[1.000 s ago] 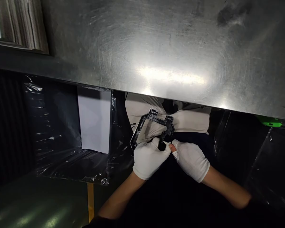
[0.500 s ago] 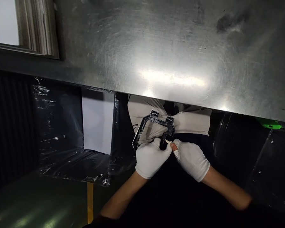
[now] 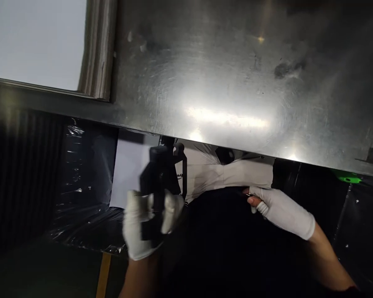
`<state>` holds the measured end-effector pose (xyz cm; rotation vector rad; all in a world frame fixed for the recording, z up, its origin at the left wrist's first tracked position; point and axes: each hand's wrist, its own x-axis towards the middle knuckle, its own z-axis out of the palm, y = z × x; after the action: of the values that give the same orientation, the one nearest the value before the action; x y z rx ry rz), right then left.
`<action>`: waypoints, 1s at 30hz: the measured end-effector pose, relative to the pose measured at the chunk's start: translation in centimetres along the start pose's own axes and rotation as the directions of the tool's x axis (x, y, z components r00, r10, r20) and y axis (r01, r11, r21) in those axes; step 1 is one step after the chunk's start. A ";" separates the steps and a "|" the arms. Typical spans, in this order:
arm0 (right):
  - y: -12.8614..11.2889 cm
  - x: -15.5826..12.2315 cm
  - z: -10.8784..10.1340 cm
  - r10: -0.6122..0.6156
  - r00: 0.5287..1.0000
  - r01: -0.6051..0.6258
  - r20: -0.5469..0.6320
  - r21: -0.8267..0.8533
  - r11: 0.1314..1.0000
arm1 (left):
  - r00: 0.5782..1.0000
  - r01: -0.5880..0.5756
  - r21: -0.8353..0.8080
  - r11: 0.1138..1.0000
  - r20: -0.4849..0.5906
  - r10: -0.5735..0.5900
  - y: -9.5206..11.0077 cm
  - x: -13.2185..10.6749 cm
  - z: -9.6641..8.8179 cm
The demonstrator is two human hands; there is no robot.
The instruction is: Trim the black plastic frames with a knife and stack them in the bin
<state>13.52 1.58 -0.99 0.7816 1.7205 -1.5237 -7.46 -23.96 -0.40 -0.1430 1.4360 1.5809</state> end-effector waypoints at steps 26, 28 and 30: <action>-12.1 8.0 -3.9 -0.541 0.755 -0.102 -0.369 -0.882 0.460 | 0.851 -0.196 0.112 0.974 0.513 0.113 10.4 12.5 9.7; -12.1 8.1 -4.4 -0.537 0.747 -0.128 -0.393 -0.876 0.464 | 0.853 -0.202 0.125 0.971 0.511 0.111 10.4 12.4 9.9; -12.1 8.2 -4.9 -0.531 0.734 -0.150 -0.422 -0.865 0.480 | 0.854 -0.209 0.142 0.967 0.508 0.111 10.4 12.3 10.0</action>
<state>-1.50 4.83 -0.49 0.5433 2.8300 -0.2134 -16.28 -7.41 2.08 0.4837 1.1965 1.4581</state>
